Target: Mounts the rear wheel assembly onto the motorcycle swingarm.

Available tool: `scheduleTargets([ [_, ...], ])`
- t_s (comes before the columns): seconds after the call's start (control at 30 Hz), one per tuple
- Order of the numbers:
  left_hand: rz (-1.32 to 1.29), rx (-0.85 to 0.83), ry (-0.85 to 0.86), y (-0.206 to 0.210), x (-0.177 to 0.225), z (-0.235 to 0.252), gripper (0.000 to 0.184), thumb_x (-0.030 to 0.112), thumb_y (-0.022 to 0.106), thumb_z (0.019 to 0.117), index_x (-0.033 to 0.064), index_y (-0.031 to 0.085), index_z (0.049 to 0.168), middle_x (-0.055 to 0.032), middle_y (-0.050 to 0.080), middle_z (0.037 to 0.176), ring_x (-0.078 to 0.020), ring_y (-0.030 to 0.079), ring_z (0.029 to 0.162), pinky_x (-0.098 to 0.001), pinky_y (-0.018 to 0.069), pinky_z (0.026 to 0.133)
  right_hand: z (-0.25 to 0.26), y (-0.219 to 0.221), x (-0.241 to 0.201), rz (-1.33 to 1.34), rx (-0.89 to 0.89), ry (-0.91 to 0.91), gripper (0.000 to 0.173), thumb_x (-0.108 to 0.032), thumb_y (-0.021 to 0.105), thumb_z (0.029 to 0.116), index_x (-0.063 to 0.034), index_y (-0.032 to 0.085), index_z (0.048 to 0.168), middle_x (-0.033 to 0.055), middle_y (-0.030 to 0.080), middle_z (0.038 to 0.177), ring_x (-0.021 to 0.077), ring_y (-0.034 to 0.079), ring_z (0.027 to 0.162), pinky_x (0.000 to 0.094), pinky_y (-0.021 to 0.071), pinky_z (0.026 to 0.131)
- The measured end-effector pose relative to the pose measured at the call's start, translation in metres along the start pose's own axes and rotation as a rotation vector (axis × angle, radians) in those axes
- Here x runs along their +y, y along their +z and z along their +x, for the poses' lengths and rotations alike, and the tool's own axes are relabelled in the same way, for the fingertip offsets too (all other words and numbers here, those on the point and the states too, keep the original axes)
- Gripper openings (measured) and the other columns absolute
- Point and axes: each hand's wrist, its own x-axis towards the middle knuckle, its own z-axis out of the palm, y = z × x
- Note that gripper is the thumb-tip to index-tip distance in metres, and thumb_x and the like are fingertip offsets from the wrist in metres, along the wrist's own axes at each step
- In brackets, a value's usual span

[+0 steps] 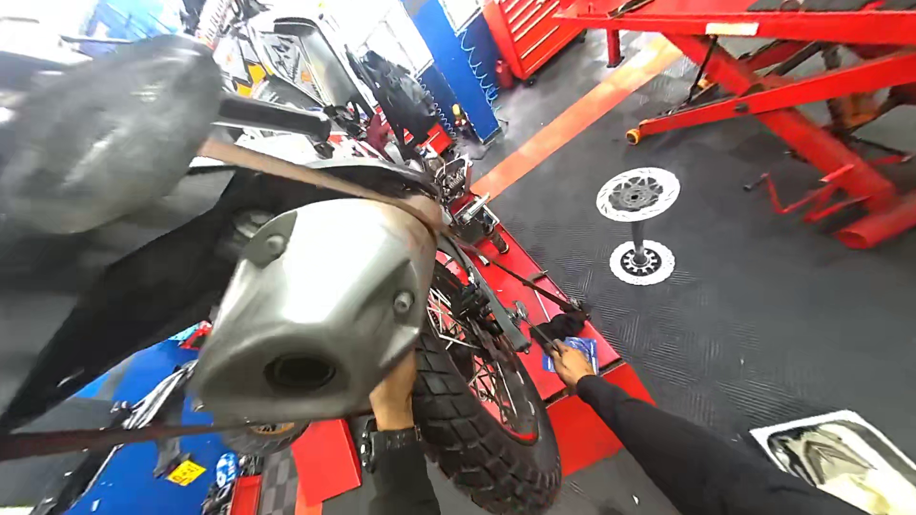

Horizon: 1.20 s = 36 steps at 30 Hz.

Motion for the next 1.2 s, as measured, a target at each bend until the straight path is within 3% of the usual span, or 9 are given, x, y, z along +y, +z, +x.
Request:
scheduleTargets([
  [0.17, -0.071, 0.010, -0.029, 0.002, 0.009, -0.004, 0.060, 0.028, 0.075, 0.0949, 0.0076, 0.052, 0.146, -0.0151, 0.066, 0.130, -0.0239, 0.064, 0.119, -0.0460, 0.0510, 0.104, 0.057, 0.000, 0.002, -0.002, 0.008, -0.236, 0.034, -0.017, 0.052, 0.1050, -0.0075, 0.063, 0.136, 0.0224, 0.068, 0.126, 0.0402, 0.064, 0.120, 0.0604, 0.0472, 0.105],
  [0.33, -0.113, 0.031, -0.003, 0.004, 0.015, -0.007, 0.053, 0.023, 0.073, 0.0962, 0.0093, 0.054, 0.144, -0.0082, 0.067, 0.129, -0.0112, 0.064, 0.117, -0.0329, 0.0530, 0.102, 0.101, 0.009, -0.002, -0.040, 0.078, -0.409, 0.051, -0.009, 0.060, 0.0992, -0.0193, 0.054, 0.149, 0.0194, 0.066, 0.132, 0.0383, 0.063, 0.124, 0.0583, 0.0462, 0.109],
  [0.43, -0.069, 0.092, -0.011, 0.006, 0.003, -0.009, 0.052, 0.034, 0.076, 0.0931, 0.0162, 0.060, 0.139, -0.0037, 0.071, 0.122, -0.0115, 0.068, 0.111, -0.0384, 0.0573, 0.096, 0.103, 0.016, -0.002, -0.049, 0.096, -0.442, 0.054, -0.009, 0.059, 0.0995, -0.0246, 0.052, 0.151, 0.0180, 0.068, 0.128, 0.0373, 0.064, 0.120, 0.0565, 0.0479, 0.107],
  [0.53, -0.117, 0.116, 0.015, 0.008, -0.005, -0.008, 0.053, 0.033, 0.080, 0.0896, 0.0145, 0.062, 0.135, -0.0023, 0.071, 0.119, -0.0101, 0.069, 0.107, -0.0343, 0.0593, 0.093, 0.099, 0.018, 0.009, -0.063, 0.102, -0.425, 0.047, -0.014, 0.058, 0.1004, -0.0265, 0.058, 0.146, 0.0157, 0.071, 0.122, 0.0359, 0.067, 0.115, 0.0577, 0.0505, 0.102],
  [0.67, -0.149, 0.154, -0.012, 0.010, -0.008, -0.014, 0.057, 0.038, 0.081, 0.0888, 0.0164, 0.061, 0.138, -0.0034, 0.072, 0.119, -0.0134, 0.071, 0.103, -0.0396, 0.0609, 0.089, 0.095, 0.009, 0.004, 0.106, 0.043, -0.291, 0.027, -0.015, 0.054, 0.1021, -0.0081, 0.074, 0.118, 0.0236, 0.072, 0.112, 0.0427, 0.066, 0.111, 0.0658, 0.0471, 0.099],
  [0.73, -0.102, 0.178, 0.027, 0.005, -0.006, -0.032, 0.058, 0.040, 0.079, 0.0902, 0.0146, 0.060, 0.138, -0.0044, 0.071, 0.122, -0.0140, 0.070, 0.106, -0.0397, 0.0605, 0.092, 0.088, 0.012, -0.001, 0.089, 0.063, -0.274, 0.029, -0.017, 0.051, 0.1023, -0.0057, 0.075, 0.114, 0.0246, 0.072, 0.111, 0.0440, 0.066, 0.111, 0.0677, 0.0473, 0.098],
  [0.87, 0.144, 0.166, -0.012, 0.015, -0.004, -0.098, 0.101, 0.052, 0.082, 0.0795, 0.0046, 0.036, 0.156, -0.0220, 0.052, 0.146, -0.0321, 0.055, 0.131, -0.0528, 0.0491, 0.105, 0.086, 0.004, -0.007, 0.052, 0.098, -0.242, 0.032, -0.019, 0.049, 0.1018, -0.0022, 0.075, 0.108, 0.0258, 0.072, 0.111, 0.0448, 0.066, 0.112, 0.0672, 0.0471, 0.096],
  [0.93, 0.237, 0.286, -0.021, 0.030, -0.020, -0.116, 0.115, 0.056, 0.089, 0.0685, 0.0049, 0.035, 0.157, -0.0265, 0.051, 0.146, -0.0398, 0.058, 0.127, -0.0598, 0.0504, 0.100, 0.082, 0.006, -0.012, 0.068, 0.063, -0.201, 0.031, -0.019, 0.049, 0.1011, -0.0011, 0.074, 0.105, 0.0258, 0.071, 0.109, 0.0441, 0.065, 0.112, 0.0657, 0.0471, 0.096],
  [1.2, 0.211, 0.367, -0.063, 0.034, -0.019, -0.123, 0.103, 0.057, 0.087, 0.0722, 0.0087, 0.043, 0.152, -0.0229, 0.057, 0.139, -0.0392, 0.064, 0.115, -0.0604, 0.0546, 0.089, 0.062, 0.003, -0.012, 0.012, 0.031, -0.128, 0.041, -0.029, 0.046, 0.1050, 0.0013, 0.073, 0.100, 0.0255, 0.071, 0.107, 0.0427, 0.066, 0.109, 0.0637, 0.0491, 0.094],
])
